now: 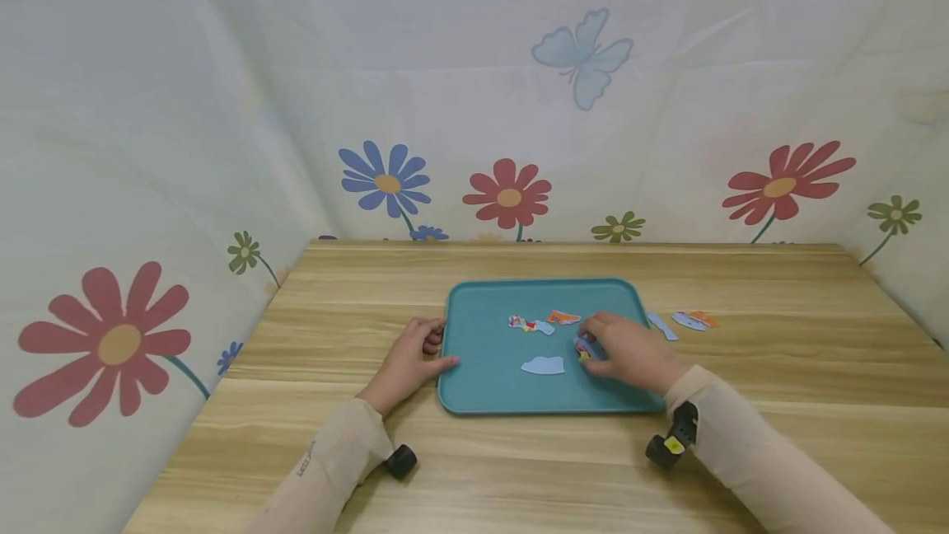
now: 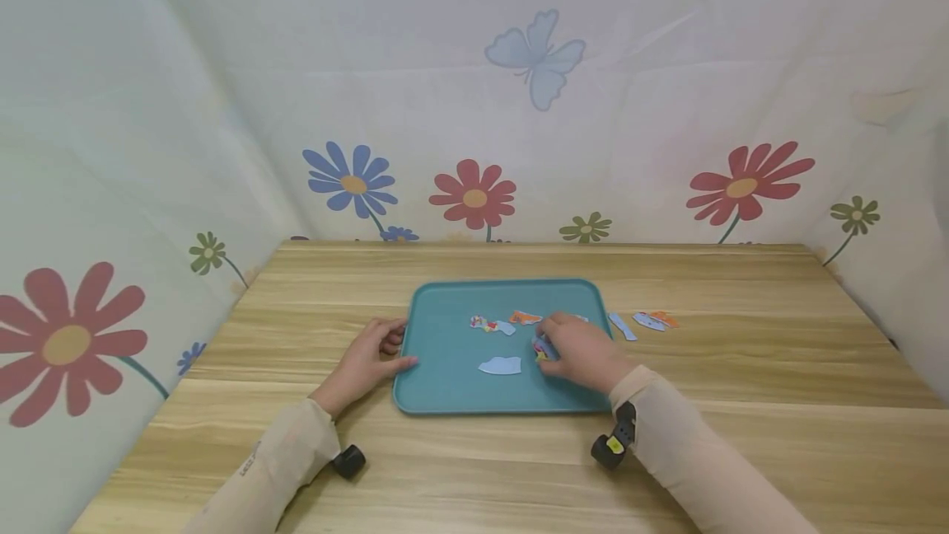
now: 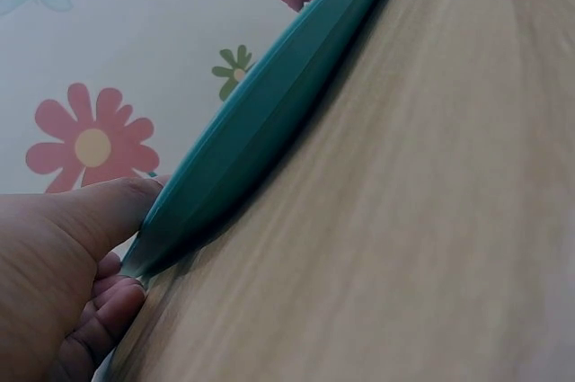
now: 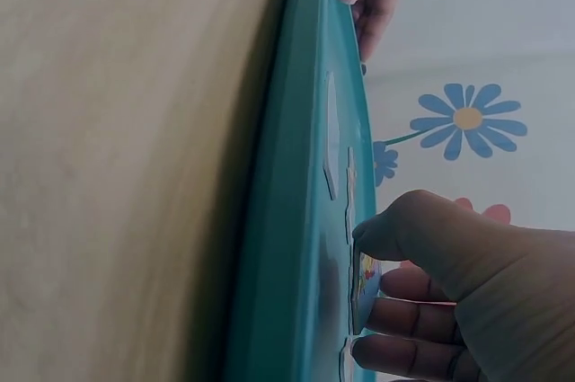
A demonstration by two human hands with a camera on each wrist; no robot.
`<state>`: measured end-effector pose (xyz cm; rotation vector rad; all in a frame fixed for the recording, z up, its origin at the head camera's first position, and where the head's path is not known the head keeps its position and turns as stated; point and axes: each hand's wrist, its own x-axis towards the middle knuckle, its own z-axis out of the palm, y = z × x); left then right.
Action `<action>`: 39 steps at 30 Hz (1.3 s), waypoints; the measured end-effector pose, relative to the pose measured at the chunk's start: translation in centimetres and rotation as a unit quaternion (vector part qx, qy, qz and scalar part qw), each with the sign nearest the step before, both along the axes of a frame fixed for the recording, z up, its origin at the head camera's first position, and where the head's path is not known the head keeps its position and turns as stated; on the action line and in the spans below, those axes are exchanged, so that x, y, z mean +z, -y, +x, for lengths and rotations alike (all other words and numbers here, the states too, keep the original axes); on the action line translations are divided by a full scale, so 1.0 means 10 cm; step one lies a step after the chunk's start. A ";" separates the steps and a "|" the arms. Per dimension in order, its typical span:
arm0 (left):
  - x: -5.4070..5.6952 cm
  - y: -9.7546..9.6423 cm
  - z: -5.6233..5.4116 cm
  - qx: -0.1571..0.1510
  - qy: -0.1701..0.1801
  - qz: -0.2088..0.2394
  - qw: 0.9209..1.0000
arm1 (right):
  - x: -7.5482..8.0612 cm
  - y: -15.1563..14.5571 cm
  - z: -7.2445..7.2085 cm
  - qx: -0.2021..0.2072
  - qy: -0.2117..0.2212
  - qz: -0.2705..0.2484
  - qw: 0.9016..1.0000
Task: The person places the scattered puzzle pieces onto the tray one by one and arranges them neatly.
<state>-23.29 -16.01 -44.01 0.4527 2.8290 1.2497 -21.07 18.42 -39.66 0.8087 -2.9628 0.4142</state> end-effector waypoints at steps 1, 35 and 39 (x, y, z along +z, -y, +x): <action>0.00 0.00 0.00 0.000 0.000 -0.001 1.000 | 0.00 0.01 0.00 0.003 0.000 0.000 1.000; 0.04 0.00 0.06 0.009 -0.001 0.002 1.000 | -0.14 0.08 0.01 0.027 -0.046 -0.011 0.999; 0.02 -0.01 0.05 0.004 -0.002 0.002 1.000 | -0.13 0.03 0.03 0.019 -0.051 -0.031 0.998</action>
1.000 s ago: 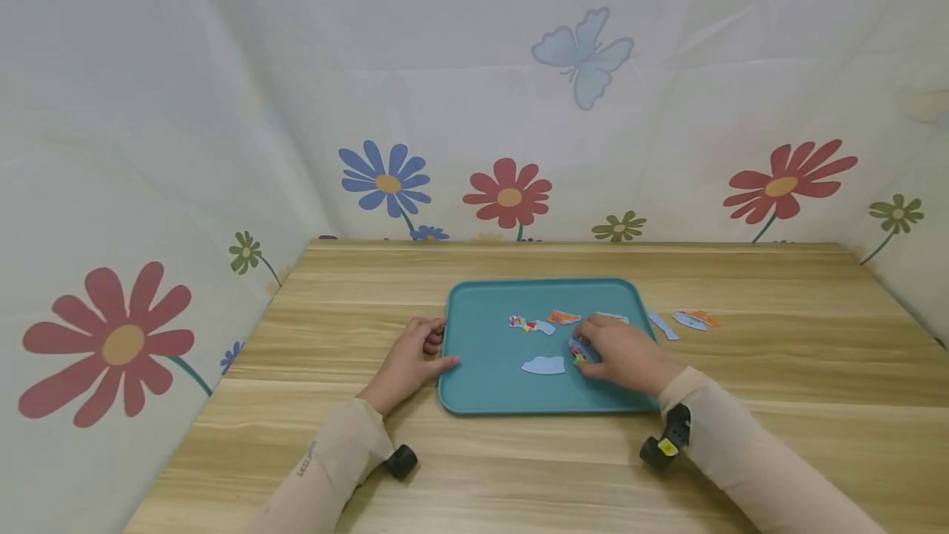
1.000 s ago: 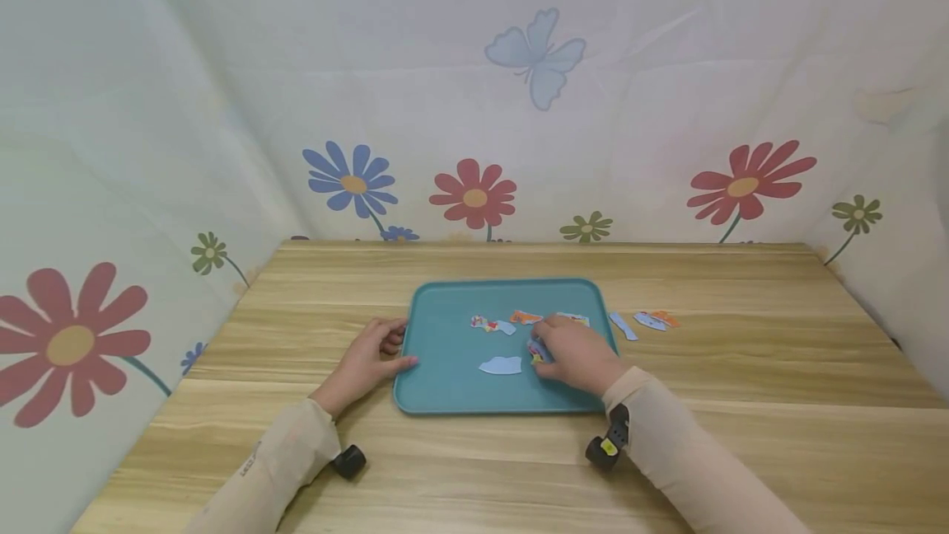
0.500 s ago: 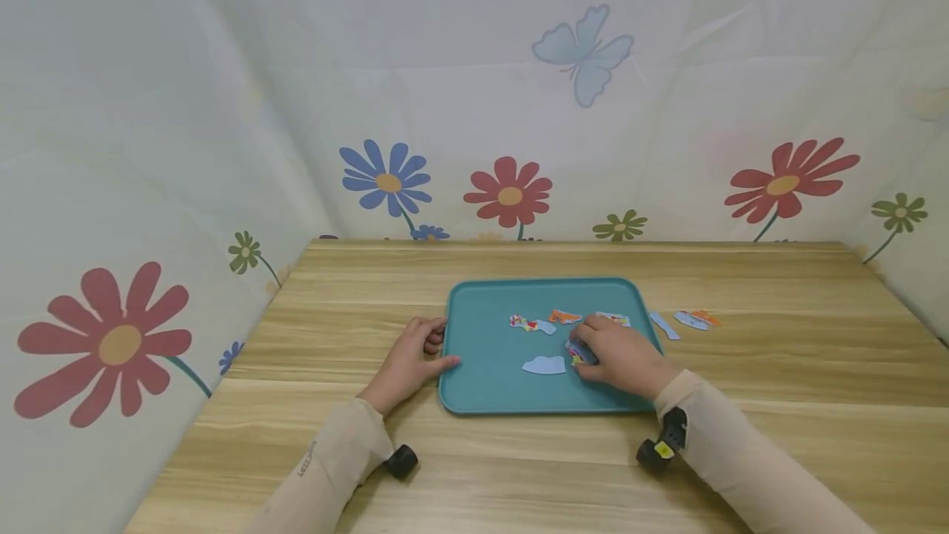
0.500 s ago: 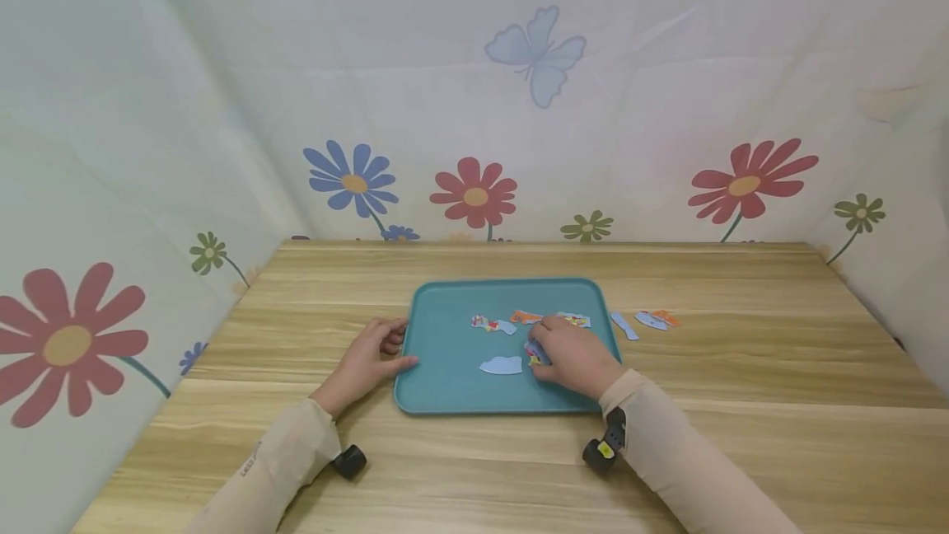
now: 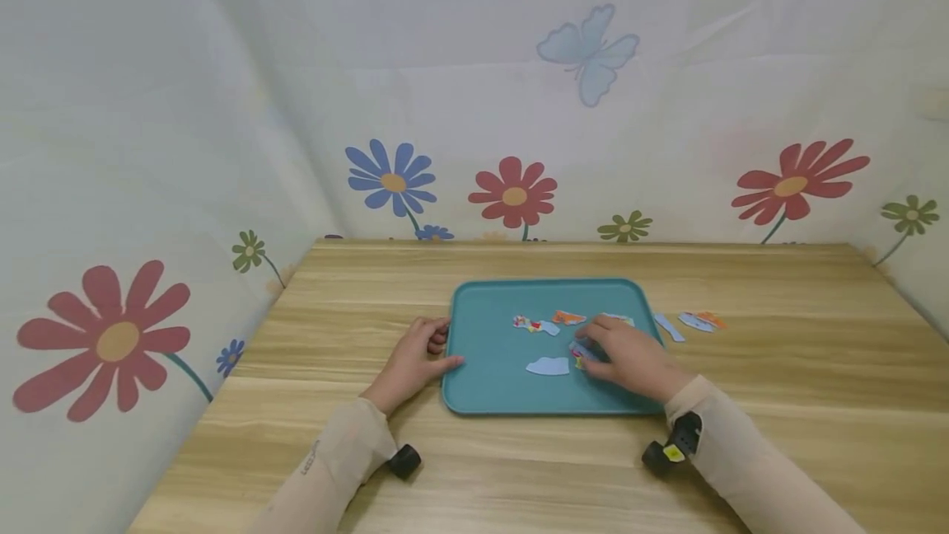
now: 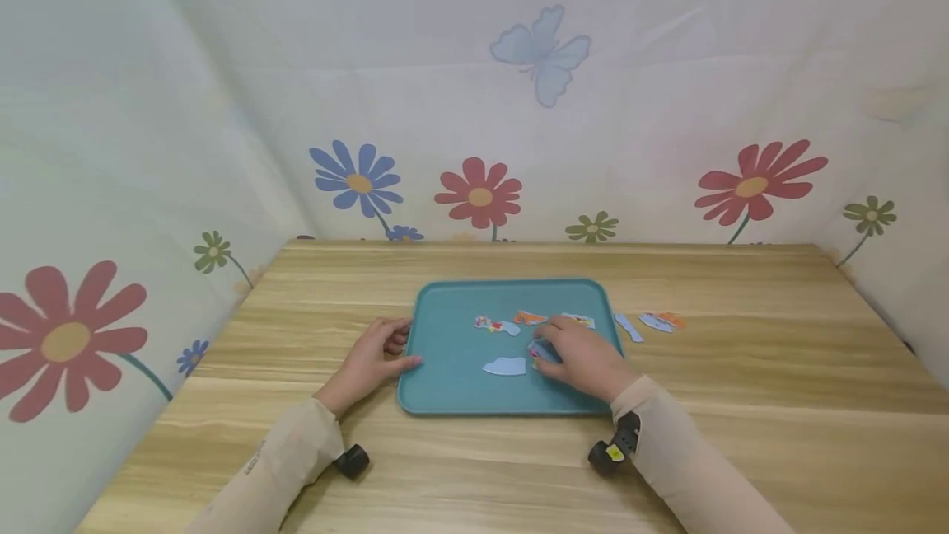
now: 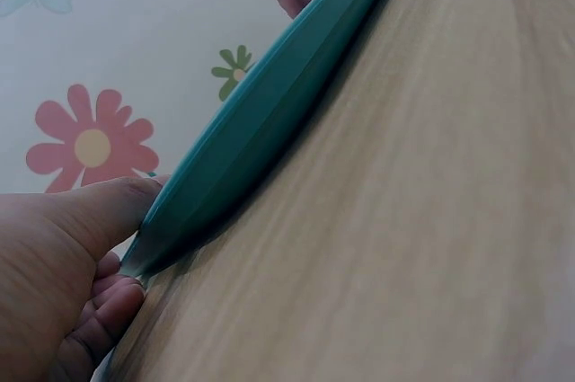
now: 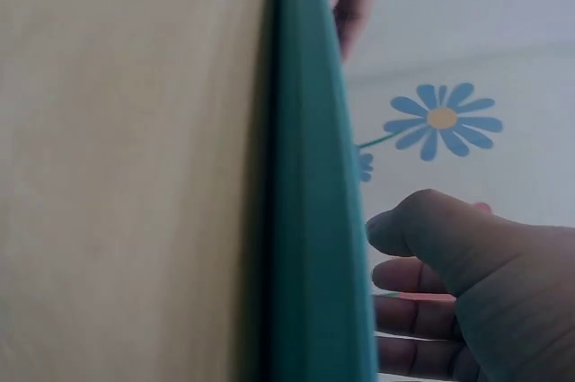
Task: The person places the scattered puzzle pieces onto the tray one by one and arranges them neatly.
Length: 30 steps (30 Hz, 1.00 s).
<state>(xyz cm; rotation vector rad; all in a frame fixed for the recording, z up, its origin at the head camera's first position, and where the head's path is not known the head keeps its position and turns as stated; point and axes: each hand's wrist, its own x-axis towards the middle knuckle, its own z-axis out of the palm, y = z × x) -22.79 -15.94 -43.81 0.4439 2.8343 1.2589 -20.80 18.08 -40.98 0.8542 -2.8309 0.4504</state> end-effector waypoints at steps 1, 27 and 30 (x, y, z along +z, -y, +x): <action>0.00 -0.01 0.00 -0.001 0.000 -0.001 1.000 | 0.00 -0.02 0.01 -0.003 -0.004 -0.004 1.000; -0.04 -0.02 0.04 0.001 0.000 0.008 1.000 | 0.20 -0.53 -0.08 -0.086 -0.019 -0.097 0.991; -0.05 -0.02 0.04 0.001 -0.003 0.009 1.000 | 0.22 -0.60 -0.09 -0.104 -0.015 -0.102 0.989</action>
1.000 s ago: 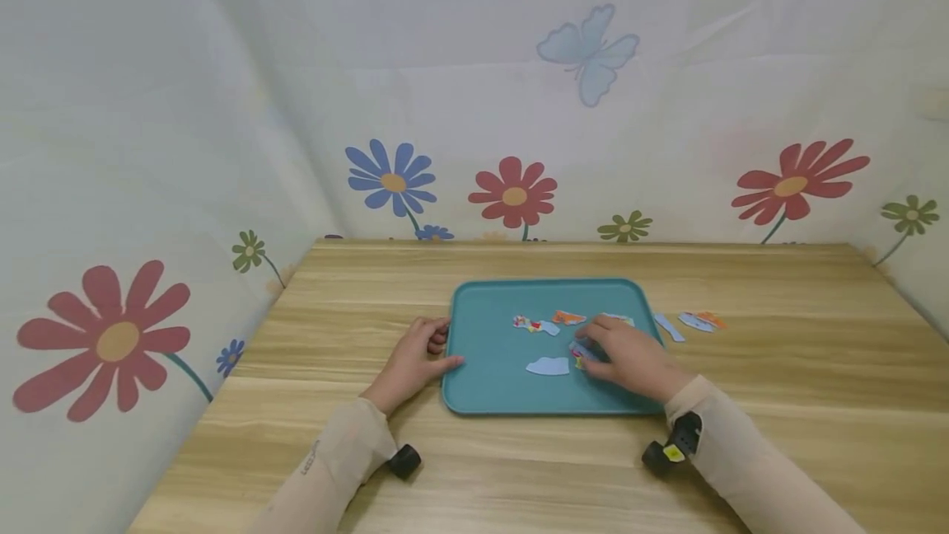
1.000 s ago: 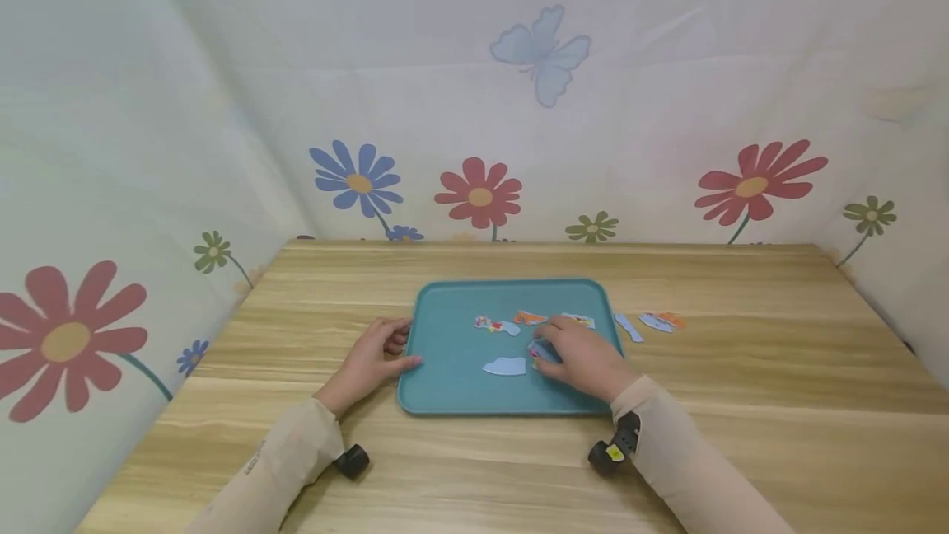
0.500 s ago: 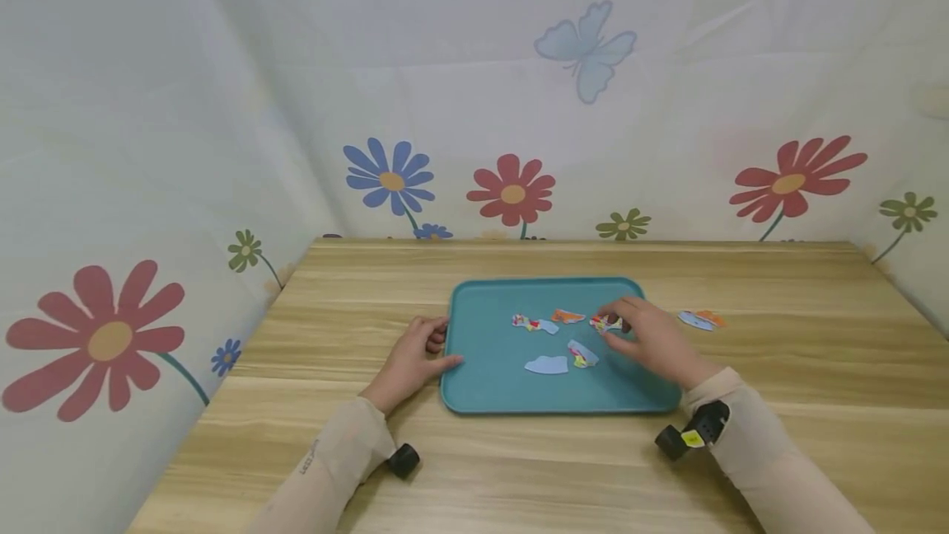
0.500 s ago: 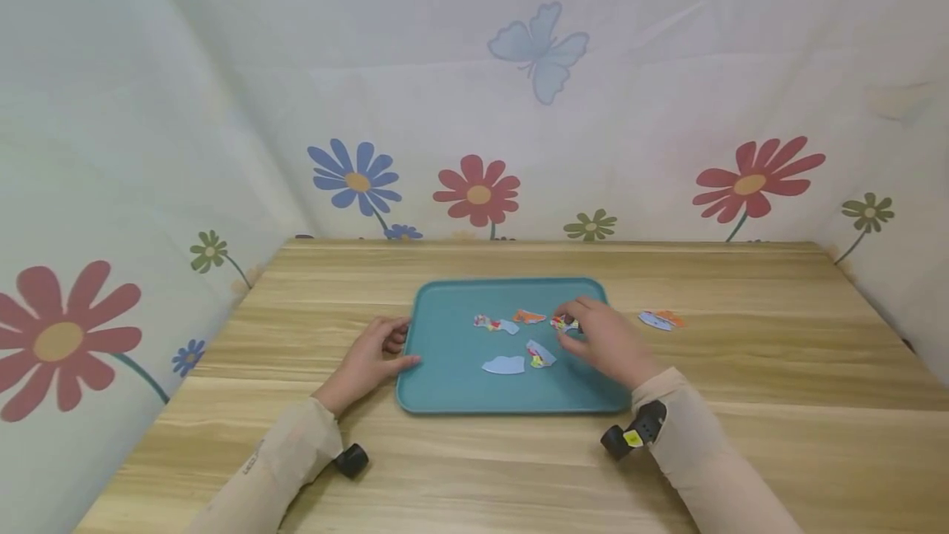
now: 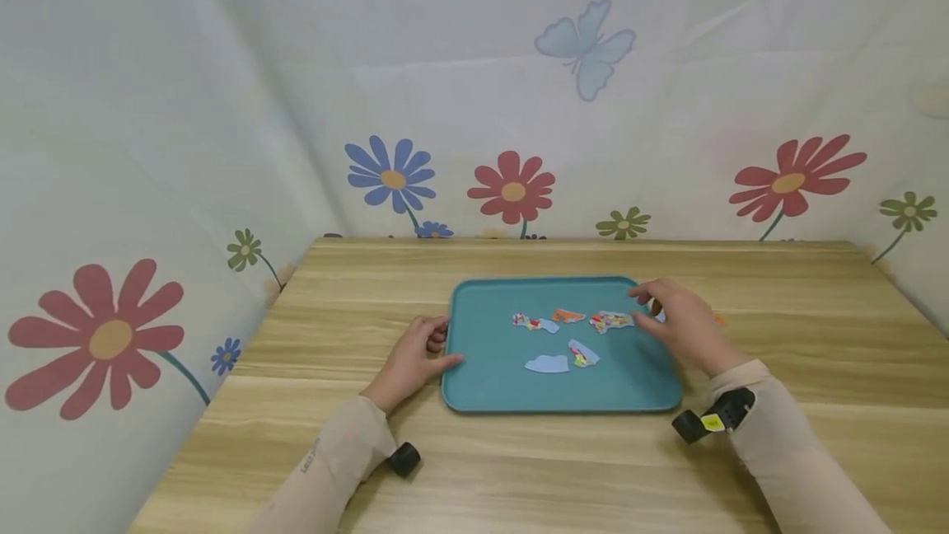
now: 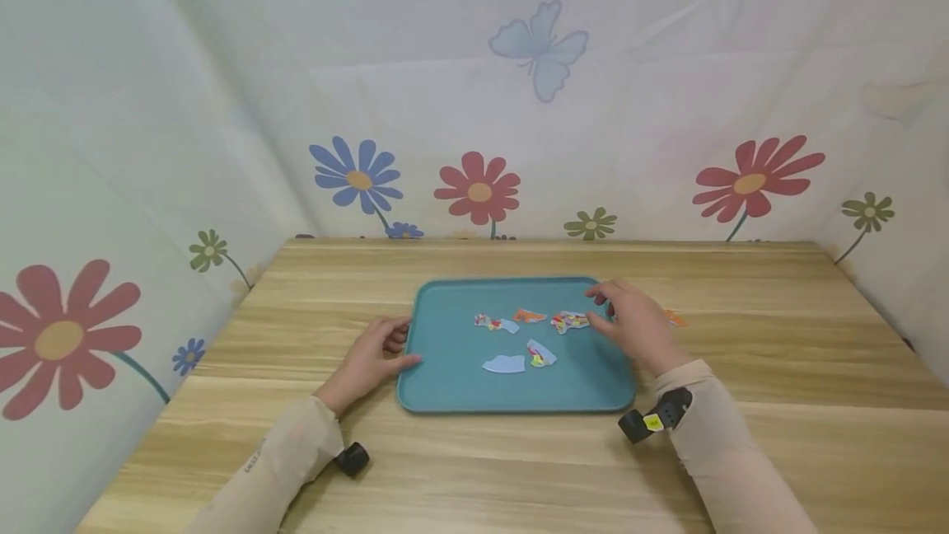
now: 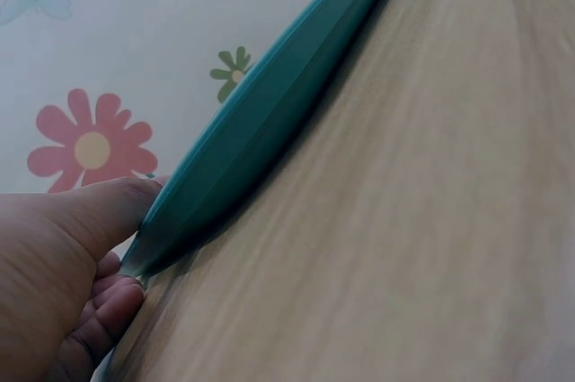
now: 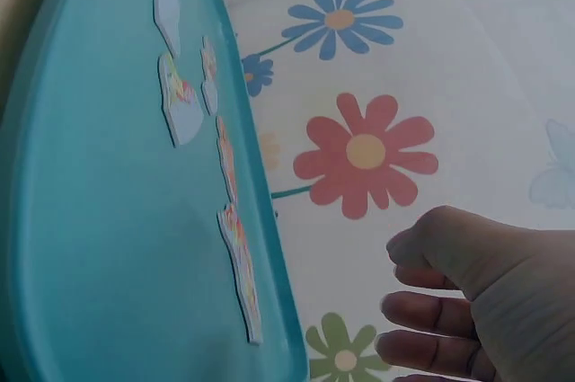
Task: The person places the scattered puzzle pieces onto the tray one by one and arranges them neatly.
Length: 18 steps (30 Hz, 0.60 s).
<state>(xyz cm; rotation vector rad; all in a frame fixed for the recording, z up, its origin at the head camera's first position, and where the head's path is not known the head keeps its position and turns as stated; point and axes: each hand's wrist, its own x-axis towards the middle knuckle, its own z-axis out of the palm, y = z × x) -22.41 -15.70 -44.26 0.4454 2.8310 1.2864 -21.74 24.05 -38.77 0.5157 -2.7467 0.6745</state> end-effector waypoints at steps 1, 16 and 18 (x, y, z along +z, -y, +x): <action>0.01 0.00 0.00 0.000 0.001 0.001 1.000 | 0.01 -0.02 0.00 -0.006 0.002 -0.002 1.000; 0.00 0.01 -0.01 -0.002 0.000 -0.007 1.000 | -0.08 -0.29 -0.09 -0.062 0.074 0.004 0.995; 0.00 0.02 -0.02 -0.002 0.002 -0.010 1.000 | -0.10 -0.31 -0.10 -0.065 0.088 0.002 0.994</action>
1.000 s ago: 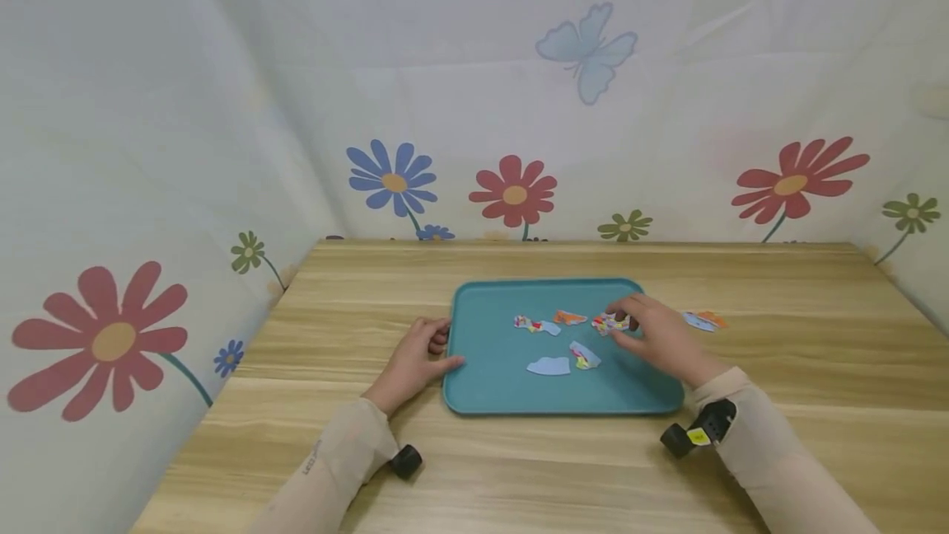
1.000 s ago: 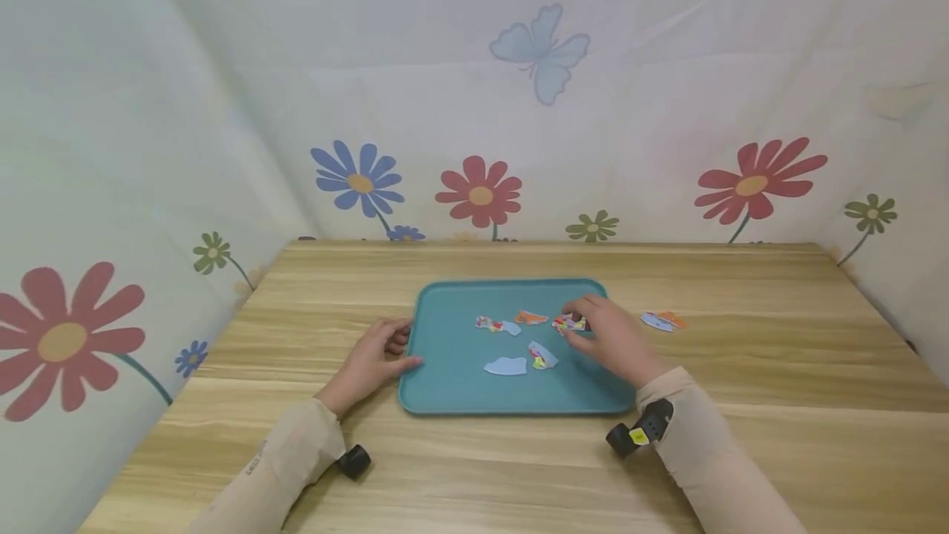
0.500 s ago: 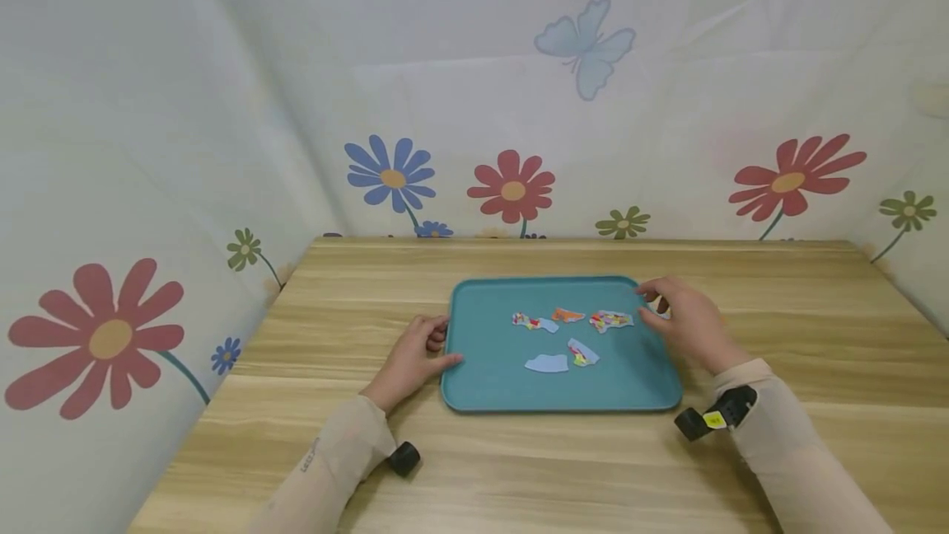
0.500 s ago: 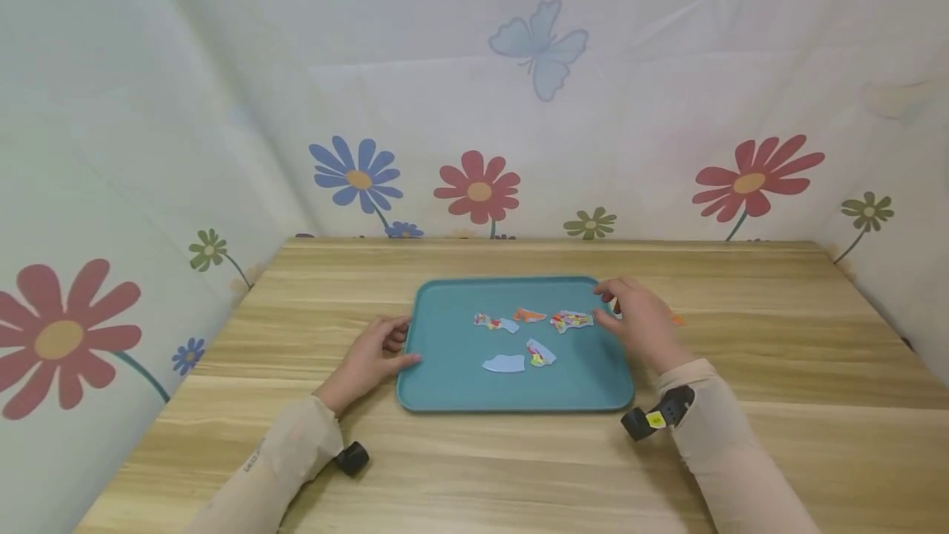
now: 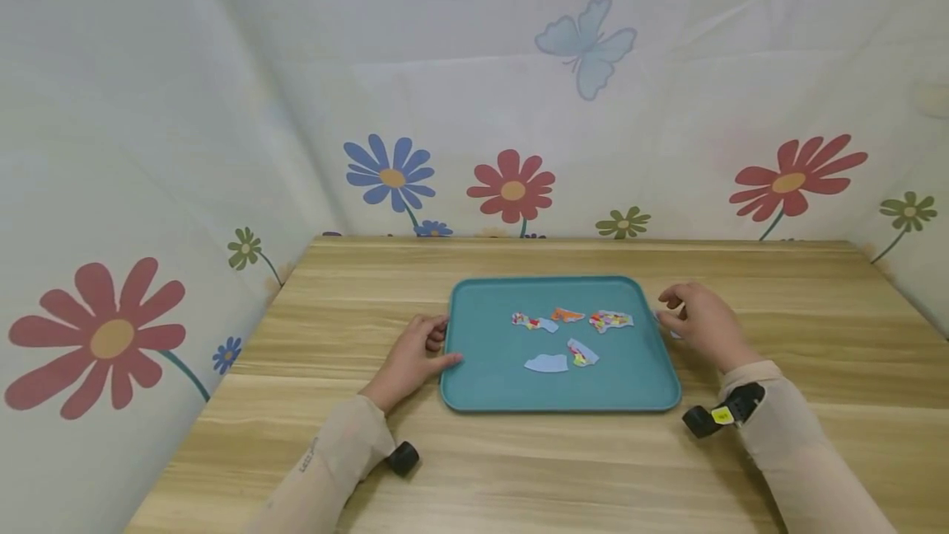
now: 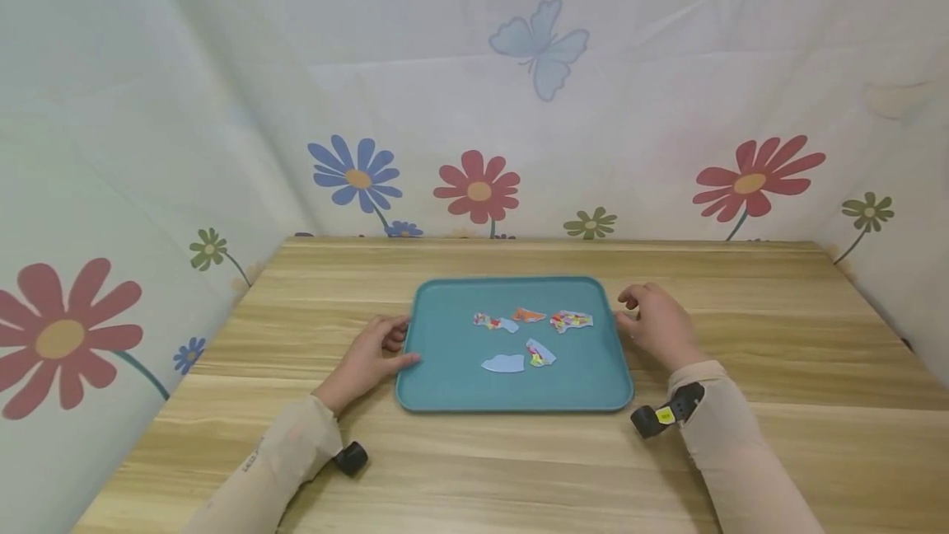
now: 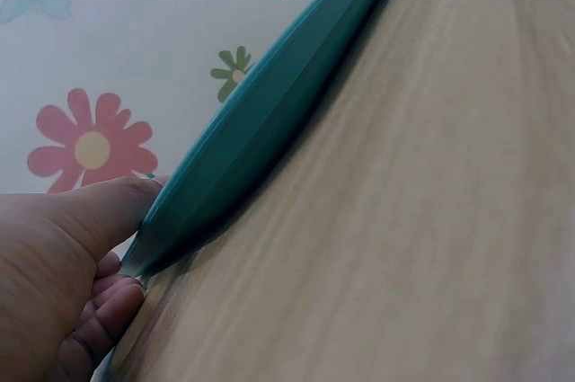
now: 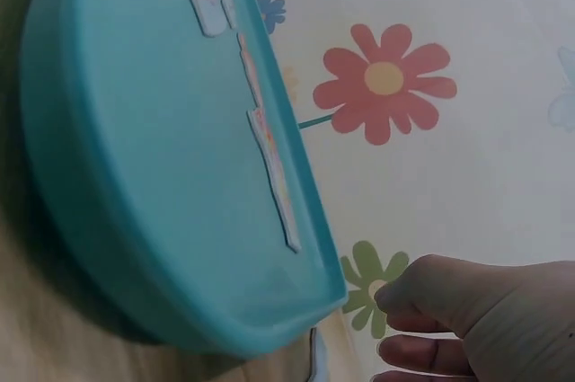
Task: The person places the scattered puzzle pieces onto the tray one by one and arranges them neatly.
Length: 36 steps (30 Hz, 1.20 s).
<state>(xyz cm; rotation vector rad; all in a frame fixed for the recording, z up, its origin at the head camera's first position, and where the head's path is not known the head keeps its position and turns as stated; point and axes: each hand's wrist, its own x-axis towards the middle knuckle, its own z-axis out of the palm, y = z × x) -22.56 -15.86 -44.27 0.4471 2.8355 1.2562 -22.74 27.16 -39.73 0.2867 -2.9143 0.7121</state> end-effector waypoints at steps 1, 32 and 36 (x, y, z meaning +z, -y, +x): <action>0.00 0.00 0.00 0.000 -0.001 0.000 1.000 | -0.01 -0.01 0.00 -0.001 0.005 0.000 1.000; 0.01 -0.01 0.00 0.000 -0.008 -0.003 1.000 | -0.24 -0.06 -0.07 0.002 -0.007 0.020 1.000; 0.01 -0.01 0.01 0.000 -0.007 -0.004 1.000 | -0.24 -0.05 -0.06 -0.001 -0.007 0.026 1.000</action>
